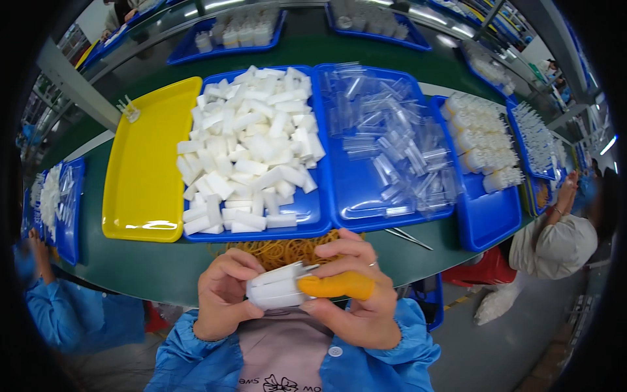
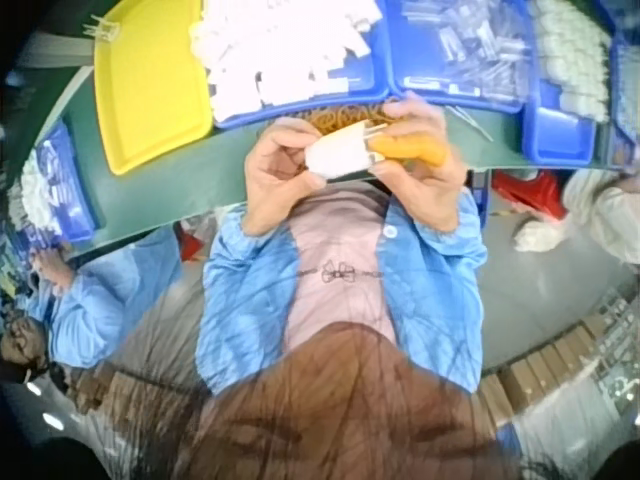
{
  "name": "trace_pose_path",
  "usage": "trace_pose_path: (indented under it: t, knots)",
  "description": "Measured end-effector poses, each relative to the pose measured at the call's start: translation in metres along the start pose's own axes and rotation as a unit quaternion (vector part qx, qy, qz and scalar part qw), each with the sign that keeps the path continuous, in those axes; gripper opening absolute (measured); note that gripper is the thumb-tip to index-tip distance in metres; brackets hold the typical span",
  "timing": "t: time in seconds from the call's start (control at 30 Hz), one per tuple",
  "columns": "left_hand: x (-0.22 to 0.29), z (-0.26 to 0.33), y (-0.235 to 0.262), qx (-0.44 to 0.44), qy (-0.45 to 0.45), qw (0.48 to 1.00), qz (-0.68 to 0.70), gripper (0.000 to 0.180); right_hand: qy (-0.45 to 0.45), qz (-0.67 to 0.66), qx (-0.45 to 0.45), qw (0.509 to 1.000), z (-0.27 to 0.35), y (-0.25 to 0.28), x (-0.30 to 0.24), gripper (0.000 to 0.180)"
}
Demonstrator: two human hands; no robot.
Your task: The person assembles small white plastic components by inserting them into clear plastic sleeves. They then secure the bundles with yellow rubber bands and trim the excess band material using scissors. The finished units are placed into a blue tray on the assembly line.
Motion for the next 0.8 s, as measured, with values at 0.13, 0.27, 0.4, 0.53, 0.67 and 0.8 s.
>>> trace_pose_path:
  t: [0.13,0.27,0.4,0.53,0.67,0.8]
  knots:
    - [-0.003,0.000,0.002,0.025,-0.003,0.999,0.021,0.042,0.022,0.041,0.020,0.999,-0.001,-0.003,-0.002,0.025]
    - [-0.006,0.004,0.004,0.048,-0.012,0.998,0.046,0.040,0.073,0.107,0.035,0.991,-0.001,-0.004,-0.011,0.025]
    - [-0.005,0.003,0.004,0.065,-0.025,0.994,0.080,0.042,0.121,0.147,0.025,0.981,-0.008,-0.005,-0.017,0.028]
    - [0.004,0.003,0.016,0.104,-0.032,0.991,0.078,0.042,0.045,0.116,0.001,0.992,-0.047,0.015,0.000,0.036]
    - [0.015,0.006,0.017,0.109,-0.042,0.992,0.047,0.042,0.011,0.483,0.070,0.873,-0.069,0.063,0.052,0.037]
    - [0.014,0.005,0.019,0.099,-0.048,0.993,0.049,0.042,0.015,0.550,-0.008,0.835,-0.065,0.051,0.089,0.030]
Point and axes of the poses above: each hand's wrist, its own z-axis away from the middle knuckle, its own y-axis out of the back of the hand, x = y × z, the point moved 8 cm from there along -z, towards the middle knuckle, and after that the axes turned 13 degrees about z, right-handed, at the moved point
